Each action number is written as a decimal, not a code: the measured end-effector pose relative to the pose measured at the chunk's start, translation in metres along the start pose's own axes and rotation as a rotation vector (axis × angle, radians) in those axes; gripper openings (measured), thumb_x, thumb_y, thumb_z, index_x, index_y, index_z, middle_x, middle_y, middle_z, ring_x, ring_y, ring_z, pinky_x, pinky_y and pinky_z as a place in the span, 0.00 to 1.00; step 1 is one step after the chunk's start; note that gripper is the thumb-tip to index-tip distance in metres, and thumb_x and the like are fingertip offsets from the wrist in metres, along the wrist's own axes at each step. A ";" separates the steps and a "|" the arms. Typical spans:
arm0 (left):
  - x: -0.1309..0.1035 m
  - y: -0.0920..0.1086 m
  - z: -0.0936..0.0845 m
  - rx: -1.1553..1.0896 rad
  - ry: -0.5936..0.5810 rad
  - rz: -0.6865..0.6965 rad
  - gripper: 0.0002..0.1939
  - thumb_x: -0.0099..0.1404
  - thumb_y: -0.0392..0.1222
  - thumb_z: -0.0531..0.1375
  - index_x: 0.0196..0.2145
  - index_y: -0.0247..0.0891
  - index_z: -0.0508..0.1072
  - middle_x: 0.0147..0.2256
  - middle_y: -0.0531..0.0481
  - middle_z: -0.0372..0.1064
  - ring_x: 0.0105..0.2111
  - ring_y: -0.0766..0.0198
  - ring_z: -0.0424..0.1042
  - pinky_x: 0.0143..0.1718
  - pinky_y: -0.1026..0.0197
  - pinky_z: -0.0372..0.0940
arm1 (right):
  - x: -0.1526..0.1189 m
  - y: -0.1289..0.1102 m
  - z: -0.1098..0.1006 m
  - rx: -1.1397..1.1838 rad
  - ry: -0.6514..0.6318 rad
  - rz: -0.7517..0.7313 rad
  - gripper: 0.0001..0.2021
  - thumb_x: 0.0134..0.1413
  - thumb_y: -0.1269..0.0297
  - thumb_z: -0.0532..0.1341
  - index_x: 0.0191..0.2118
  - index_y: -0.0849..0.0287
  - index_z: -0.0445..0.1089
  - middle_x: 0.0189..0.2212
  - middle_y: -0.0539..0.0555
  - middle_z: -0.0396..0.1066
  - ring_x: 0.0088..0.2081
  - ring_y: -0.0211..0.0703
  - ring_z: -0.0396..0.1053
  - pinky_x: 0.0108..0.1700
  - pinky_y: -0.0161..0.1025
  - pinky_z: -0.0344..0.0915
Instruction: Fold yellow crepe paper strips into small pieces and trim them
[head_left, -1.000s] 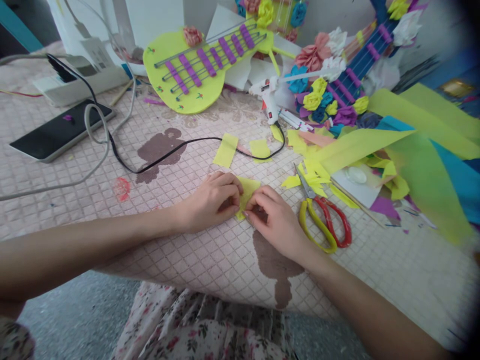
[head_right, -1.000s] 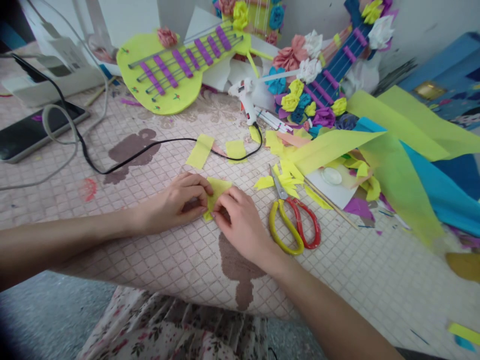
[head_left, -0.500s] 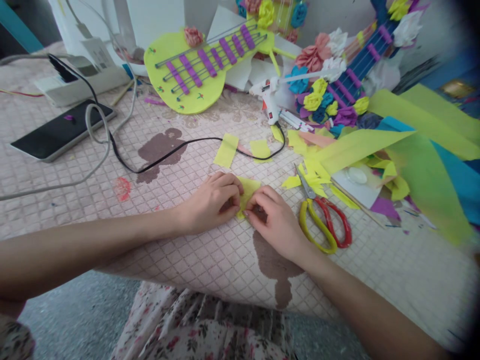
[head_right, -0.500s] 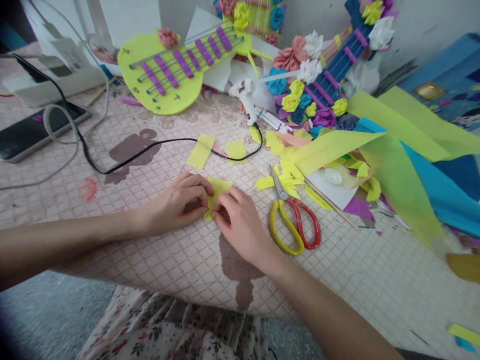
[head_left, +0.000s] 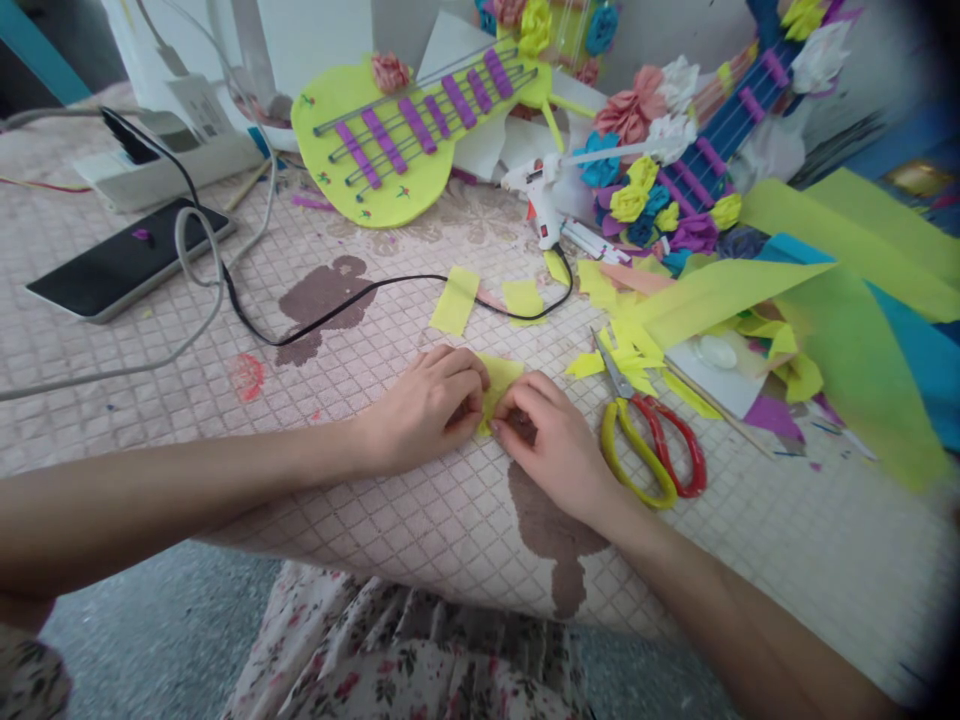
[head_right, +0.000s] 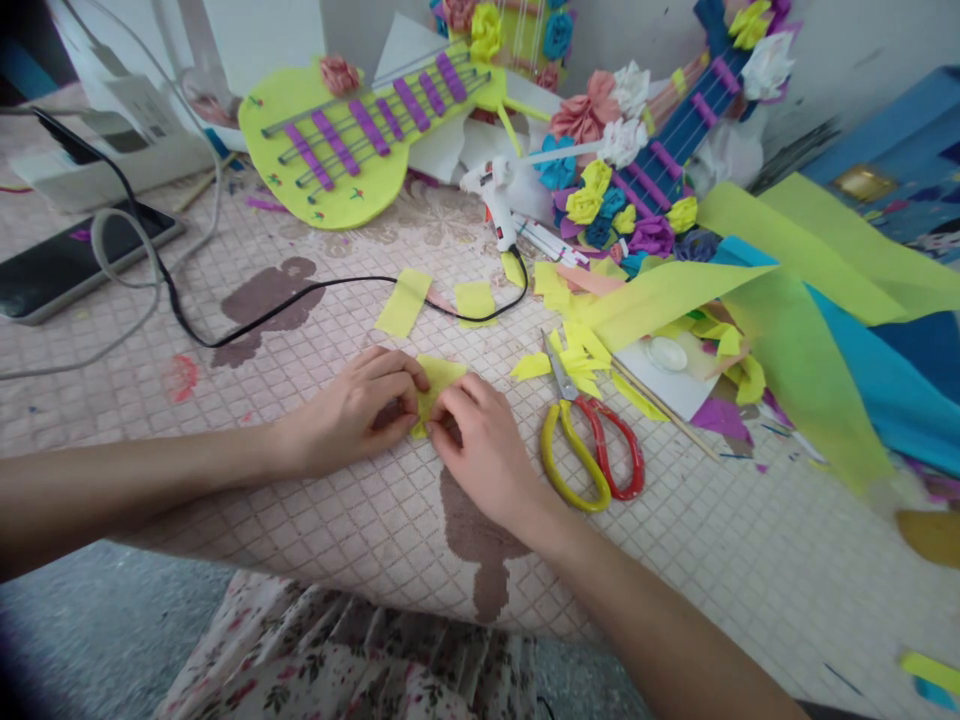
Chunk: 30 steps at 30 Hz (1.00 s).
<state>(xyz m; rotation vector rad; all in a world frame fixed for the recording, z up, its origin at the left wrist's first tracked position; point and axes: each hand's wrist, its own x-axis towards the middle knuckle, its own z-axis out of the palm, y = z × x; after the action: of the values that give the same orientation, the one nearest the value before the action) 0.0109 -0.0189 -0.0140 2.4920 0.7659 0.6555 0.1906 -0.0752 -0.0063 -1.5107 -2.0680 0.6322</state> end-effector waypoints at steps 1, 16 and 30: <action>0.000 0.000 0.000 0.002 0.000 0.003 0.03 0.61 0.31 0.55 0.30 0.35 0.67 0.40 0.43 0.67 0.41 0.58 0.65 0.45 0.54 0.62 | 0.000 0.000 0.000 0.001 0.007 -0.001 0.08 0.53 0.76 0.57 0.31 0.56 0.60 0.33 0.52 0.63 0.37 0.44 0.63 0.39 0.43 0.62; -0.001 -0.004 -0.003 -0.005 -0.049 0.029 0.03 0.61 0.32 0.56 0.32 0.35 0.69 0.41 0.45 0.66 0.41 0.58 0.65 0.46 0.53 0.62 | 0.000 0.001 0.001 -0.009 -0.015 -0.037 0.06 0.54 0.75 0.57 0.32 0.56 0.62 0.35 0.53 0.64 0.39 0.45 0.64 0.42 0.45 0.64; -0.001 -0.003 -0.014 -0.044 -0.156 0.036 0.15 0.53 0.42 0.68 0.35 0.36 0.68 0.44 0.44 0.64 0.45 0.54 0.63 0.48 0.52 0.61 | -0.003 -0.001 -0.005 -0.014 -0.070 -0.041 0.09 0.48 0.71 0.62 0.36 0.56 0.63 0.38 0.54 0.63 0.43 0.47 0.64 0.45 0.47 0.63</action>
<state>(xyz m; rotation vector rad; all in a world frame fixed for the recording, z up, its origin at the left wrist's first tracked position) 0.0011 -0.0137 -0.0051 2.4873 0.6436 0.4775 0.1942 -0.0775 -0.0019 -1.4696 -2.1541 0.6654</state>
